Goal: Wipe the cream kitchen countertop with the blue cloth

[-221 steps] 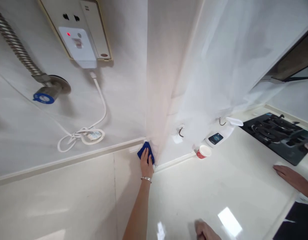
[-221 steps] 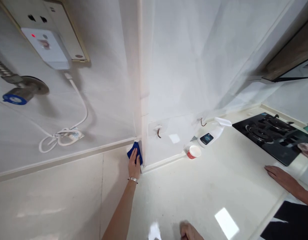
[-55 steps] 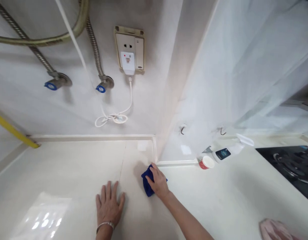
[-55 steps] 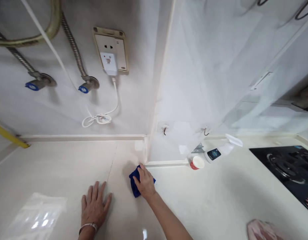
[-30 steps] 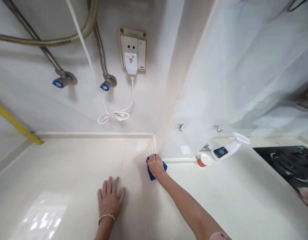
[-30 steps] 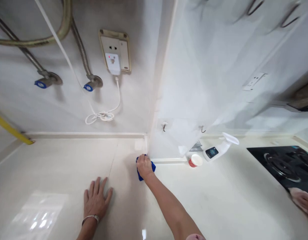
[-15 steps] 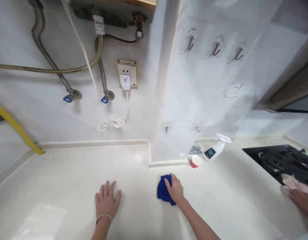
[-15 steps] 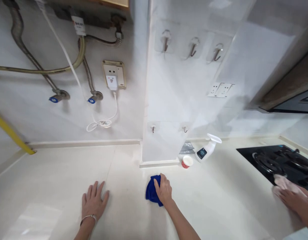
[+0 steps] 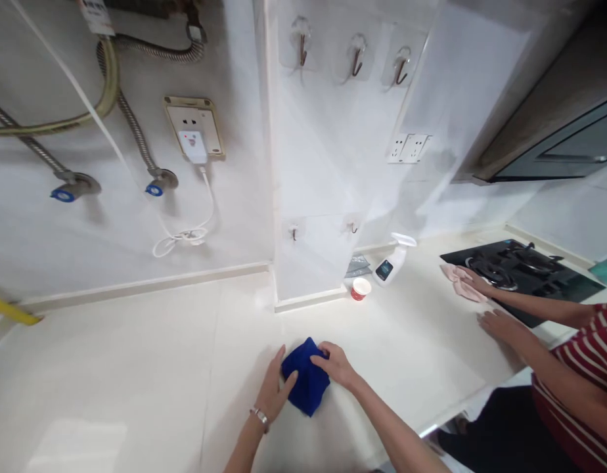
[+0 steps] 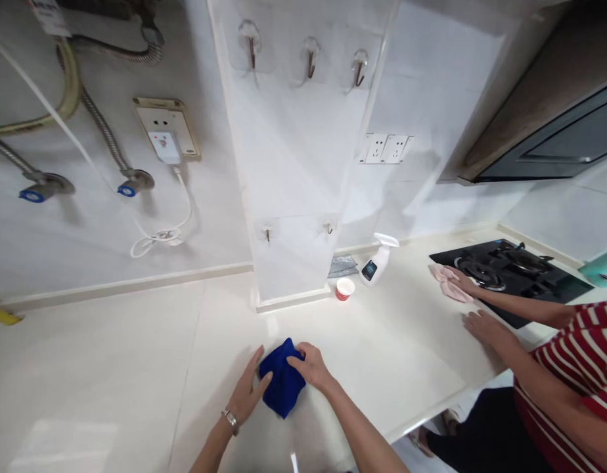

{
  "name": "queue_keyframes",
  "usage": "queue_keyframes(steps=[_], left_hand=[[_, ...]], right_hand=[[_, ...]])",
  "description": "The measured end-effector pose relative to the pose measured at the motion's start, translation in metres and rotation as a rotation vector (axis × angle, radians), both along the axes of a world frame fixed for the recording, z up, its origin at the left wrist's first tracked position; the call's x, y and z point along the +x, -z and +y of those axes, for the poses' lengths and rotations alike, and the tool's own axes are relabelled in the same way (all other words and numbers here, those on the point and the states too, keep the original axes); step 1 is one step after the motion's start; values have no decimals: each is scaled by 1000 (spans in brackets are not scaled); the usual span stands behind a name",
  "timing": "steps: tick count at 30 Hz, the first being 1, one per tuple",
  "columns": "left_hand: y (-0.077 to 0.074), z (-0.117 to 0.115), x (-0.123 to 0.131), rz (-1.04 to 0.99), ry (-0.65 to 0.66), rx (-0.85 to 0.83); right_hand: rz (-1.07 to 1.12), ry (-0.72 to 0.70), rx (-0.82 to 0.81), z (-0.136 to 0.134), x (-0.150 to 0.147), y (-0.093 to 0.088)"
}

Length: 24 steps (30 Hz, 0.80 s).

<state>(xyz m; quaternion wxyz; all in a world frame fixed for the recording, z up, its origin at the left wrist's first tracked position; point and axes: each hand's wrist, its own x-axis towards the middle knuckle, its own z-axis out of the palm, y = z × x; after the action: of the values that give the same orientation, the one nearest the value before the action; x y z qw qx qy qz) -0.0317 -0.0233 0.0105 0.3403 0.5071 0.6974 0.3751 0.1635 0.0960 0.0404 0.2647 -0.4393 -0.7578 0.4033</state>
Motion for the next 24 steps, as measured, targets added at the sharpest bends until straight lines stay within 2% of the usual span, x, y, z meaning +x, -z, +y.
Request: queue_keyframes(steps=[4, 6, 8, 10, 13, 14, 15, 17, 18, 19, 20, 24], left_hand=[[-20, -1, 3, -277, 95, 50], [-29, -3, -4, -427, 88, 49], [-35, -5, -10, -468, 35, 23], [-39, -8, -12, -429, -75, 6], [-39, -17, -2, -165, -446, 103], [-39, -21, 4, -71, -535, 148], [-38, -25, 11, -10, -549, 188], [-36, -31, 24, -19, -368, 235], [-35, -32, 29, -57, -267, 254], [-33, -32, 32, -98, -219, 274], [-32, -30, 32, -150, -239, 290], [-27, -15, 15, -549, -566, 217]], right_hand=[[186, -153, -12, -26, -5, -44], [262, -255, -92, -36, -10, -63], [258, -272, -123, -42, -17, -74], [233, -195, -85, -46, -25, -74], [216, -54, -42, -47, -40, -59], [210, -6, -42, -47, -46, -54], [205, 37, -44, -47, -52, -50], [206, 92, -49, -48, -65, -47], [213, 90, -56, -49, -72, -48], [227, 63, -69, -51, -78, -51], [248, 16, -92, -53, -84, -55], [323, -214, -190, -57, -94, -68]])
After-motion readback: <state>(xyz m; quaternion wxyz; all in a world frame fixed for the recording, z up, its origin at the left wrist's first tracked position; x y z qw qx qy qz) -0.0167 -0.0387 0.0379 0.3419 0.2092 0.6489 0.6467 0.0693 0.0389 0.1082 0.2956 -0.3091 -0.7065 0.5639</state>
